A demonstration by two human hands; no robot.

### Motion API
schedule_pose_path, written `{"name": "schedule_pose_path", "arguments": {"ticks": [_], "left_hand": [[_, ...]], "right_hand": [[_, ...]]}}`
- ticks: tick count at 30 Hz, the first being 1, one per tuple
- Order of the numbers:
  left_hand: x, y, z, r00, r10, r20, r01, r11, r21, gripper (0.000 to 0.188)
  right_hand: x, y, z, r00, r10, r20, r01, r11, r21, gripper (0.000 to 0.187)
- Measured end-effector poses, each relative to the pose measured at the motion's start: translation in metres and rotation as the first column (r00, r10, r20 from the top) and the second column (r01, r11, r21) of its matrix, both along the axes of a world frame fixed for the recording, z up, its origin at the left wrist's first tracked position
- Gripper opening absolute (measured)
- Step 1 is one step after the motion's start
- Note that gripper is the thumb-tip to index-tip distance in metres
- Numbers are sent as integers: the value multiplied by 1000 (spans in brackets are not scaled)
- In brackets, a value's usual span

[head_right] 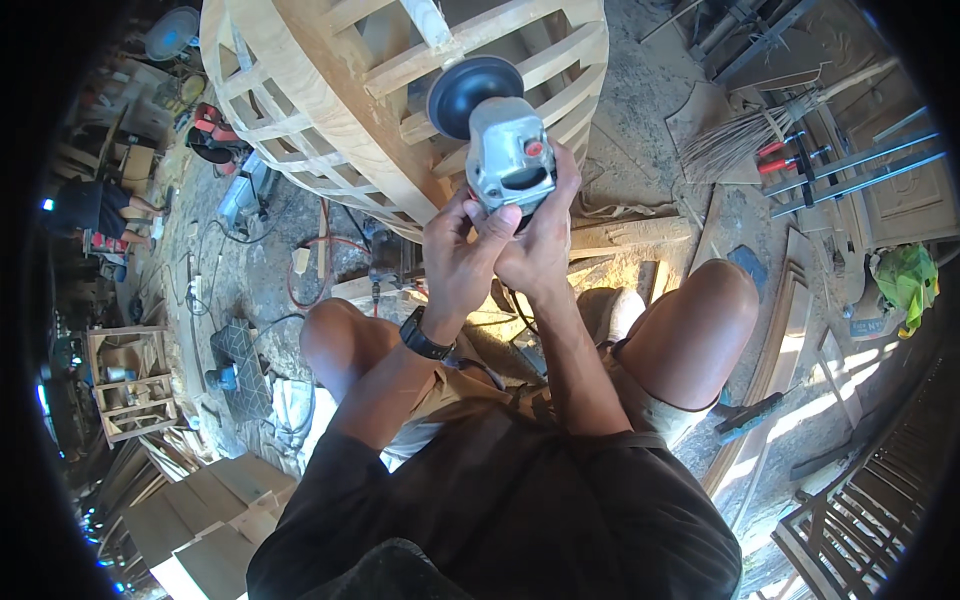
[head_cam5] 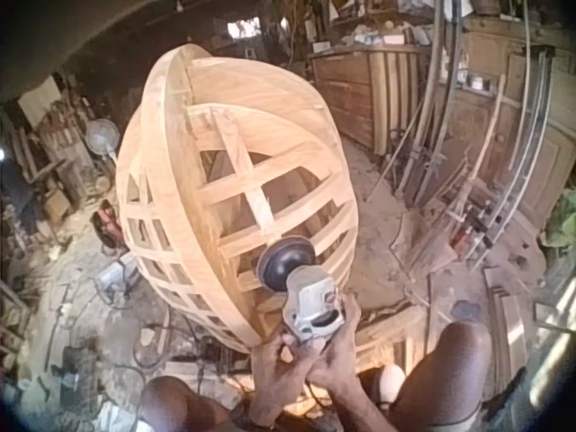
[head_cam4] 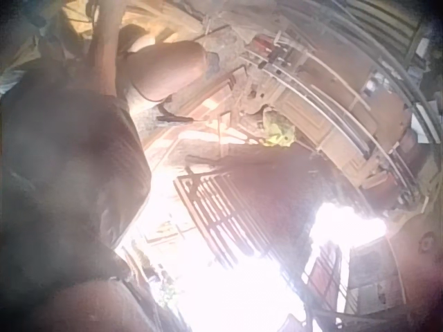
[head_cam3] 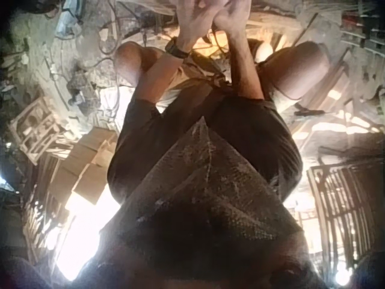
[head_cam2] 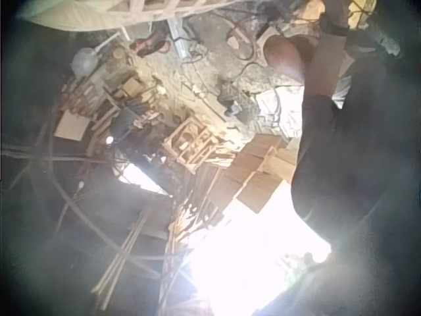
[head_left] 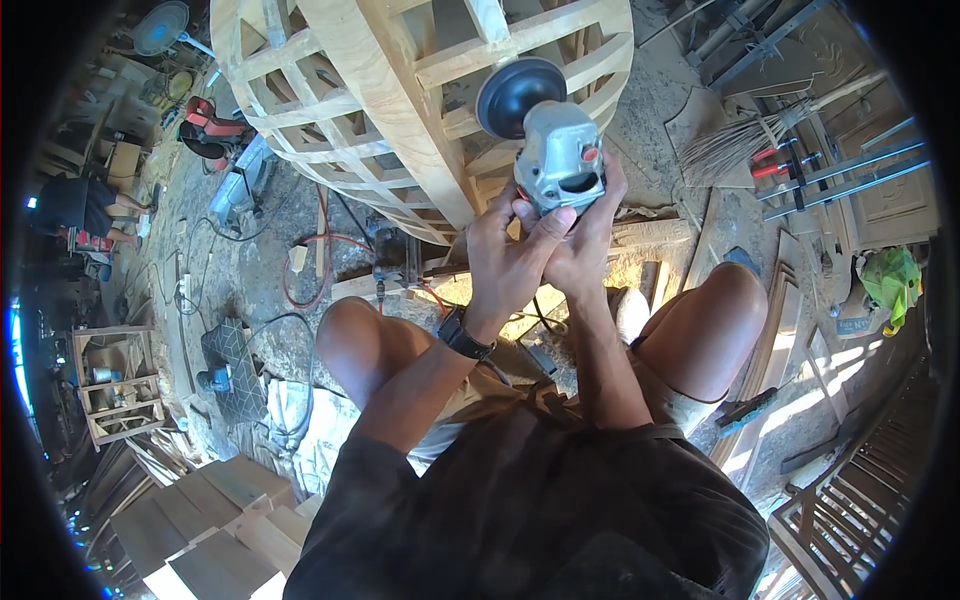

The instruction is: The person attaches a battery to a drill, glues a wooden slat onto a curved lattice frame, and then uses a power sander to smooth the wood.

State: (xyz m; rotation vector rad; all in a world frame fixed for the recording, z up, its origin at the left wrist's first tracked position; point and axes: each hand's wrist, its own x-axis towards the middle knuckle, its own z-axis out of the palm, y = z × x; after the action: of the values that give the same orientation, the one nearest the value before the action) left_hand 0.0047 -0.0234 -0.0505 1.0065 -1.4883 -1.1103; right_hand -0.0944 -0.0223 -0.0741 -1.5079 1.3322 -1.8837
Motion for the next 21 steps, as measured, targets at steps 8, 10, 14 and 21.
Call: {"name": "schedule_pose_path", "arguments": {"ticks": [8,10,14,21], "left_hand": [[2,-3,10,1000,23,-13,-23,999,-27,29],[3,-2,10,999,8,-52,-9,1000,-21,30],[0,3,7,1000,8,-21,-8,1000,-10,32],[3,-6,11,998,42,46,-40,998,-53,35]], "right_hand": [[3,-4,15,999,-26,-36,27,1000,4,96],[4,-3,13,999,-22,-42,22,1000,-8,95],[4,1,1,998,12,61,-13,1000,21,94],[6,-5,15,997,-74,-20,75,997,6,95]]}}
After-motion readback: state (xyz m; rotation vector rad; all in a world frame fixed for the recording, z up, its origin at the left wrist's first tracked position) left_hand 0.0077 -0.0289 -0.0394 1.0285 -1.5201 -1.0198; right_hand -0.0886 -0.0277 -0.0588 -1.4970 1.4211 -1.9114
